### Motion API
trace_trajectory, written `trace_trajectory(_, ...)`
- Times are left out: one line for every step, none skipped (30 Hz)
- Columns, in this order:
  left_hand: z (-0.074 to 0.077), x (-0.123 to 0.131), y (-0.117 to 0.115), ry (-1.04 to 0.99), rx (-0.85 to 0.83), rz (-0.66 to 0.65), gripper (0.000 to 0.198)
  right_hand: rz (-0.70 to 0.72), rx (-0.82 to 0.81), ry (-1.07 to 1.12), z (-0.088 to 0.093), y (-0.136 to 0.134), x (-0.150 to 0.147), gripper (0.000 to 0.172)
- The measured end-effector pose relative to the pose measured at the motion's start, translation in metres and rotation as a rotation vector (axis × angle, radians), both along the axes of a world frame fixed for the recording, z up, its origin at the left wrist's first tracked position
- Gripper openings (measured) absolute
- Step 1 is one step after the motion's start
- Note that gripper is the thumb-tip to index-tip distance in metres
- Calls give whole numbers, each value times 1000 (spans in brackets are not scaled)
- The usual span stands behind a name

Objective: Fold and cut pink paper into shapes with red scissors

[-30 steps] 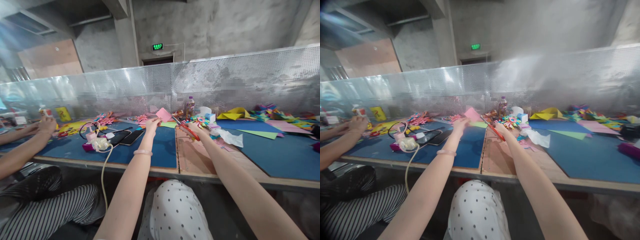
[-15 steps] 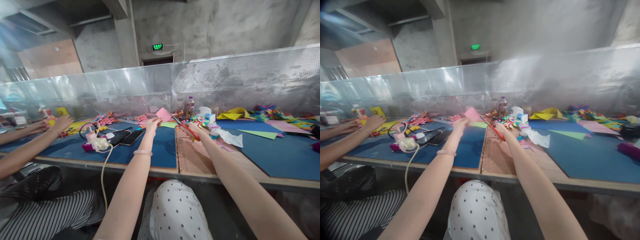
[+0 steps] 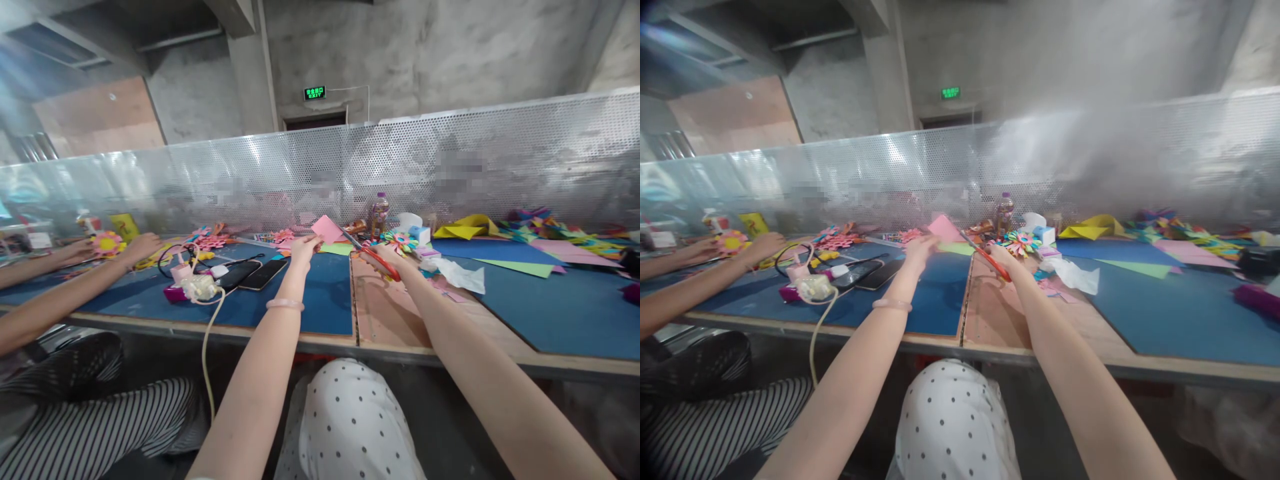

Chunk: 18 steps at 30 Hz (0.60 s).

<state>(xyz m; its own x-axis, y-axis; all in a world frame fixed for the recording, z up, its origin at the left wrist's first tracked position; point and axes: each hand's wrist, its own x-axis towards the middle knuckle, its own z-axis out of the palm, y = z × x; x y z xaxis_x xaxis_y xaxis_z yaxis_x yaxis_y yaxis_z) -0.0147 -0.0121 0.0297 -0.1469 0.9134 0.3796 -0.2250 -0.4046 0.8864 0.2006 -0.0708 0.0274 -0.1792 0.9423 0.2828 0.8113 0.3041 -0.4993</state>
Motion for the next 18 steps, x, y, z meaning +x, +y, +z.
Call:
trace_trajectory(0,0,0,-2,1,-3,23,-2,-7,1,0,0,0,34)
trace_trajectory(-1,-1,1,0,3,-3,23,-6,-12,4,0,0,0,34)
trace_trajectory(-1,-1,1,6,7,-1,23,-9,-16,7,1,-1,-1,35)
trace_trajectory(-2,-1,2,15,13,0,23,-15,-18,10,1,-1,-1,35)
trace_trajectory(-3,-2,3,22,18,-4,23,-20,-17,13,1,-2,-1,35)
trace_trajectory(-4,-2,4,27,23,-10,22,-21,-12,14,1,-3,-1,35)
trace_trajectory(-4,-3,5,27,27,-20,22,-17,-7,14,1,-4,-1,34)
trace_trajectory(-5,-3,6,26,32,-30,21,-15,-4,13,2,-5,-1,34)
trace_trajectory(-5,-3,6,27,34,-36,21,-11,-5,12,2,-5,-1,33)
trace_trajectory(-5,-4,6,28,35,-39,20,-9,-8,14,2,-5,-1,32)
trace_trajectory(-5,-4,6,31,35,-38,19,-13,-15,17,1,-5,-1,32)
trace_trajectory(-5,-3,6,36,35,-37,19,-20,-24,21,1,-5,-1,31)
trace_trajectory(-4,-3,5,39,30,-32,18,-27,-33,26,0,-4,-1,31)
trace_trajectory(-4,-3,4,41,25,-30,18,-31,-41,31,-1,-2,-1,31)
trace_trajectory(-3,-3,3,42,19,-30,18,-30,-48,35,-2,-1,-1,31)
trace_trajectory(-3,-3,3,41,15,-30,18,-28,-52,38,-3,0,0,31)
trace_trajectory(-3,-3,3,39,13,-31,19,-23,-54,41,-4,2,0,30)
trace_trajectory(-3,-3,3,35,13,-36,19,-14,-53,46,-5,3,1,30)
